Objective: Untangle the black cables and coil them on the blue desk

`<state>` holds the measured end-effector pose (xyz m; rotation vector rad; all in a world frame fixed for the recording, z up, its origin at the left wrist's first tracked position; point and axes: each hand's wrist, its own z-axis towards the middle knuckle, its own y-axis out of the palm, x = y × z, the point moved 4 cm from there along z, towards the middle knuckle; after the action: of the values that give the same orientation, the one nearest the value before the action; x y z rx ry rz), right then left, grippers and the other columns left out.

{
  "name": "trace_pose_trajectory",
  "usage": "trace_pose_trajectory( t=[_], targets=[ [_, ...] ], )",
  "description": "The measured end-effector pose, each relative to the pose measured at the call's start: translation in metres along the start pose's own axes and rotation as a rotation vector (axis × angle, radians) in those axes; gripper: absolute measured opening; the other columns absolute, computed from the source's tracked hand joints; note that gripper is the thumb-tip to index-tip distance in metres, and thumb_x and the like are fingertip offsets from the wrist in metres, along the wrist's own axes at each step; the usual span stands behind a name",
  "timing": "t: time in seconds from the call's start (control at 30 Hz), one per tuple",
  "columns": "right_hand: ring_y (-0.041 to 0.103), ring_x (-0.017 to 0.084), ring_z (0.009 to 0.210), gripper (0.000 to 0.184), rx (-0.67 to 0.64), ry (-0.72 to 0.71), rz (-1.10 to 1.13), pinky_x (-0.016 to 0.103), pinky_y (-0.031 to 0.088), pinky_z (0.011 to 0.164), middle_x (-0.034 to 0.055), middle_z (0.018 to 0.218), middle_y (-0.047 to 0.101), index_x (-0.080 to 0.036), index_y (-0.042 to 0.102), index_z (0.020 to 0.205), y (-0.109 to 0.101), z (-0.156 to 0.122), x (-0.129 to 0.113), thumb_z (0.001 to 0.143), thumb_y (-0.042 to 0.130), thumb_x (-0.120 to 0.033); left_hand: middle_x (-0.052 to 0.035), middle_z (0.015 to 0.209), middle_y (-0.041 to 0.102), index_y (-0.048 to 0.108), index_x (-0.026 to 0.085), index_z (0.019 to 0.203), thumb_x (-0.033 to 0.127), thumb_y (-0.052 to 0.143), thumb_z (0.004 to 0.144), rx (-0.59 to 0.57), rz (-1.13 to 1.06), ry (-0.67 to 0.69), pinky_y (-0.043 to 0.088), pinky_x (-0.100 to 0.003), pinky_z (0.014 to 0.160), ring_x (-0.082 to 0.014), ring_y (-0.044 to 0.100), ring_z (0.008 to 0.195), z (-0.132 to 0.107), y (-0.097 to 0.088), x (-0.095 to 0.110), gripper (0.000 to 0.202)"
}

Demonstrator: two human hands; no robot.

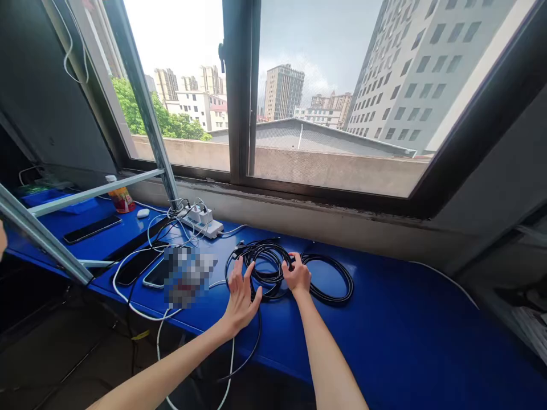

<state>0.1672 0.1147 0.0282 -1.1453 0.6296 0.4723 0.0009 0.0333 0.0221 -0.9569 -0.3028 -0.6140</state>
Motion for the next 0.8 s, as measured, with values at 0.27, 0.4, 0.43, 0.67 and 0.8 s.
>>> trace_pose_trajectory(
  t=[0.27, 0.4, 0.43, 0.67, 0.8],
  targets=[
    [0.055, 0.019, 0.058, 0.026, -0.026, 0.018, -0.020, 0.025, 0.028, 0.055, -0.0011, 0.053, 0.055, -0.019, 0.061, 0.094, 0.002, -0.003, -0.009, 0.071, 0.057, -0.029, -0.0112, 0.138, 0.039, 0.042, 0.023, 0.122, 0.019, 0.036, 0.078, -0.019, -0.181, 0.128, 0.031, -0.042, 0.099, -0.0238, 0.035, 0.129, 0.004, -0.011, 0.008, 0.045],
    [0.054, 0.019, 0.052, 0.024, 0.000, 0.009, 0.044, 0.025, 0.027, 0.054, -0.0023, 0.047, 0.052, -0.019, 0.061, 0.090, 0.001, -0.003, -0.012, 0.067, 0.059, -0.027, -0.0091, 0.121, 0.052, 0.049, 0.023, 0.104, 0.023, 0.030, 0.079, 0.208, -0.279, -0.073, 0.036, -0.040, 0.093, -0.0221, 0.046, 0.117, 0.008, -0.013, -0.004, 0.031],
    [0.053, 0.019, 0.051, 0.024, 0.009, 0.009, 0.065, 0.025, 0.027, 0.053, -0.0026, 0.046, 0.052, -0.019, 0.061, 0.090, 0.001, -0.004, -0.012, 0.066, 0.059, -0.026, -0.0087, 0.116, 0.054, 0.049, 0.023, 0.099, 0.024, 0.029, 0.079, 0.264, -0.308, -0.138, 0.037, -0.040, 0.091, -0.0220, 0.048, 0.113, 0.008, -0.014, -0.008, 0.028],
    [0.052, 0.018, 0.047, 0.016, 0.061, -0.049, 0.297, 0.025, 0.031, 0.048, -0.0028, 0.042, 0.051, -0.022, 0.058, 0.065, -0.001, -0.009, -0.002, 0.059, 0.055, -0.036, -0.0044, 0.081, 0.053, 0.045, 0.022, 0.080, 0.032, 0.031, 0.075, 0.390, -0.498, -0.405, 0.044, -0.038, 0.078, -0.0201, 0.053, 0.080, 0.009, -0.014, -0.024, 0.018],
    [0.049, 0.016, 0.041, 0.021, 0.137, -0.125, 0.470, 0.026, 0.035, 0.045, -0.0012, 0.044, 0.052, -0.022, 0.050, 0.060, -0.004, -0.015, 0.005, 0.057, 0.051, -0.043, -0.0040, 0.078, 0.052, 0.045, 0.022, 0.076, 0.032, 0.034, 0.073, 0.351, -0.588, -0.486, 0.047, -0.036, 0.074, -0.0191, 0.053, 0.074, 0.006, -0.009, -0.030, 0.015]
  ],
)
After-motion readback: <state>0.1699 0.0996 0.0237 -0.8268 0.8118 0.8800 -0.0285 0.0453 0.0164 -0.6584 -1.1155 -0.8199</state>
